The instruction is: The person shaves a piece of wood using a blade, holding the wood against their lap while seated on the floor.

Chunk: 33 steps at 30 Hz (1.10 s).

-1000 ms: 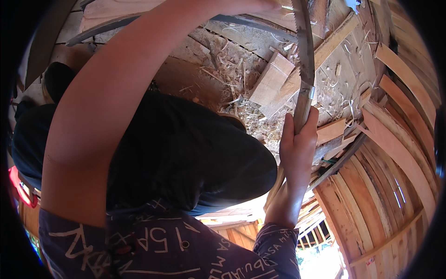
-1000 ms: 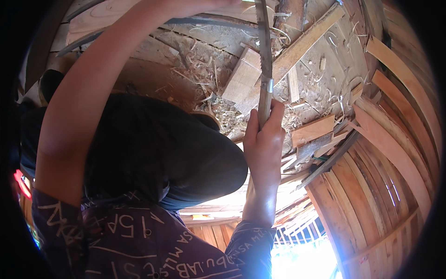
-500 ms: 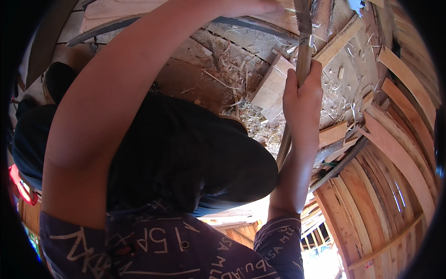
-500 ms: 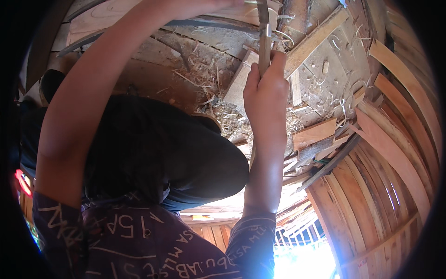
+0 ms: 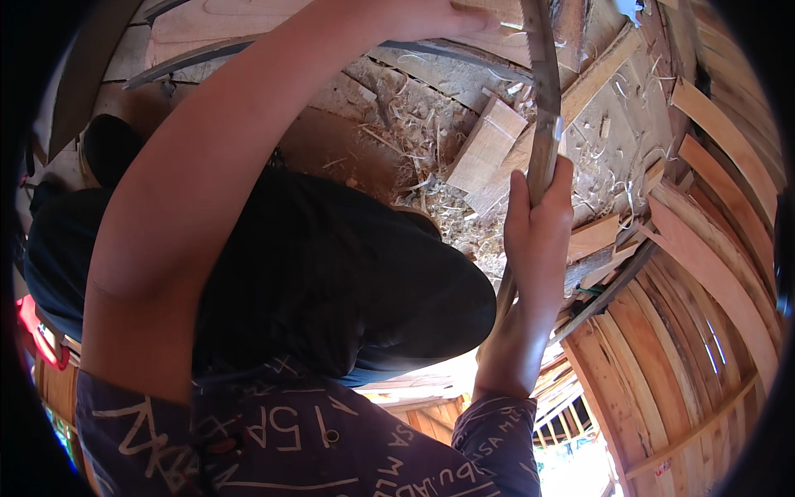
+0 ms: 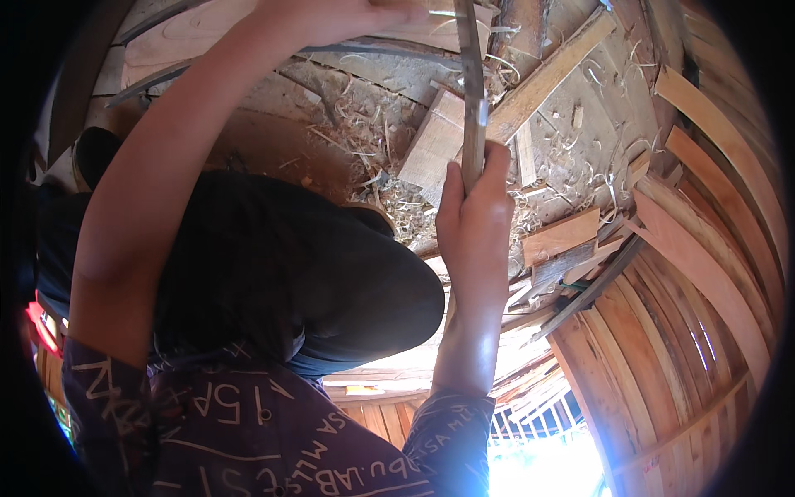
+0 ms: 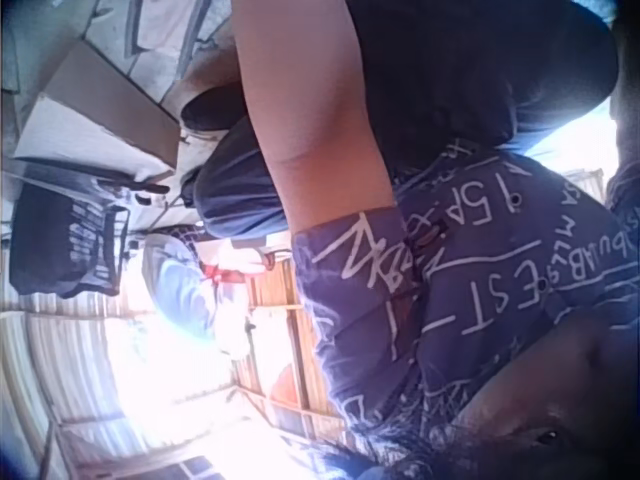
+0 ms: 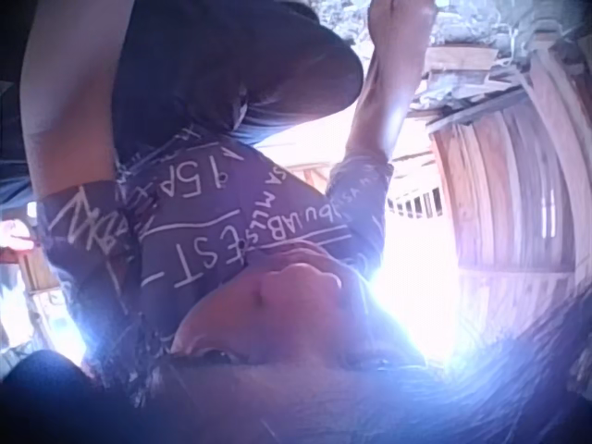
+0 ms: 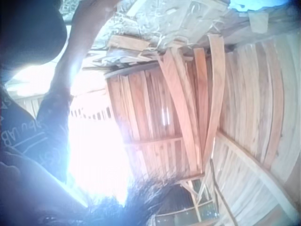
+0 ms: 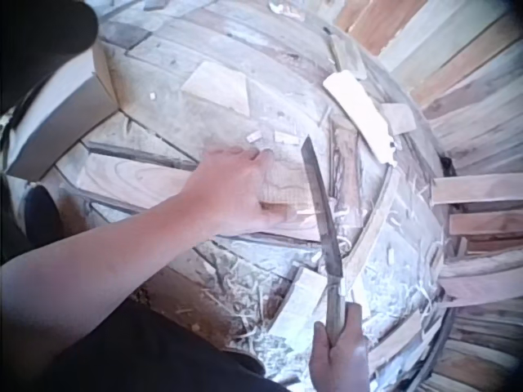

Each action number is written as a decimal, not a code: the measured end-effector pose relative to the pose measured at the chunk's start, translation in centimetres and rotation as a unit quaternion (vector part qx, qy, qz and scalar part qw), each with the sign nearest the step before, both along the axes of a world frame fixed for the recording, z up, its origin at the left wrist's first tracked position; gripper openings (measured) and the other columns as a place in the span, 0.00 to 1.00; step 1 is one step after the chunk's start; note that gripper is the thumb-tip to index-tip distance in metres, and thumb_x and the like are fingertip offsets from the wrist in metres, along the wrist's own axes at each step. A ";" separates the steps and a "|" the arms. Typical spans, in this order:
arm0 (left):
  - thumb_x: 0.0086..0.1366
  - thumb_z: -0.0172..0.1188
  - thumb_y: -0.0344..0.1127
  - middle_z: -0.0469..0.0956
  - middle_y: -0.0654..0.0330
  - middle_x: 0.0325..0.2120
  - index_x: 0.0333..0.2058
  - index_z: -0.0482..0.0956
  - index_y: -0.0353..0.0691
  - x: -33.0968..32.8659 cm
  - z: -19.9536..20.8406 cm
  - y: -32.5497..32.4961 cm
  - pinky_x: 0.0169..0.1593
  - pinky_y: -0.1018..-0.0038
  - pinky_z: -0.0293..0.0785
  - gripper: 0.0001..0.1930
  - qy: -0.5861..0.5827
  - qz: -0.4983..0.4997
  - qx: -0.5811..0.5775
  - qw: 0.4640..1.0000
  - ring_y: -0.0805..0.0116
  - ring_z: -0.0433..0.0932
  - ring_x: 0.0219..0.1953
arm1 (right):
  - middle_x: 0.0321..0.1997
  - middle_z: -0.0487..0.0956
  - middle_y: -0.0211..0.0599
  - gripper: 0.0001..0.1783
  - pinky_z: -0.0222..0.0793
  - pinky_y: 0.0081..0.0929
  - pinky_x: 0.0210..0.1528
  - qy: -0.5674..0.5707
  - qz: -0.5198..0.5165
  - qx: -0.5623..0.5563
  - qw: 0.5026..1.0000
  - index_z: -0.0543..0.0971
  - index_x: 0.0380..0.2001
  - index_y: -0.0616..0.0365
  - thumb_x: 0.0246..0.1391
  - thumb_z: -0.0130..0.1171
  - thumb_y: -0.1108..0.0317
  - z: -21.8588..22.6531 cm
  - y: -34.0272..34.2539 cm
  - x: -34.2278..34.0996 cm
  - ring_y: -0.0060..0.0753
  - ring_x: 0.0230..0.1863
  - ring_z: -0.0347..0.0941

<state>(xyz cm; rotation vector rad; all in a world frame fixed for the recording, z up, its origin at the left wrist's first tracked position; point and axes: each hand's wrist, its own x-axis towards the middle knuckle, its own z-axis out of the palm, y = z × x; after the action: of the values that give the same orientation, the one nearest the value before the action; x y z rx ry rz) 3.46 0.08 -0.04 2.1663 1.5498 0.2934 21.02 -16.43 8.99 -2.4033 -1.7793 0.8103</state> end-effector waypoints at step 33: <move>0.52 0.69 0.51 0.74 0.54 0.38 0.47 0.67 0.37 -16.6 13.6 -5.6 0.48 0.68 0.71 0.32 -0.593 -0.111 -0.282 0.746 0.63 0.73 0.39 | 0.28 0.79 0.58 0.23 0.71 0.53 0.32 -0.129 -0.256 0.204 0.936 0.69 0.47 0.58 0.55 0.59 0.55 4.5 -17.4 -8.1 0.64 0.30 0.76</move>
<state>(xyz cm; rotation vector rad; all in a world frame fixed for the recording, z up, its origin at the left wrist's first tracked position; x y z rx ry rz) -13.11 -5.51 13.54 1.1444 0.4982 0.7943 12.92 -33.80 13.49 -2.5601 -1.1229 0.0627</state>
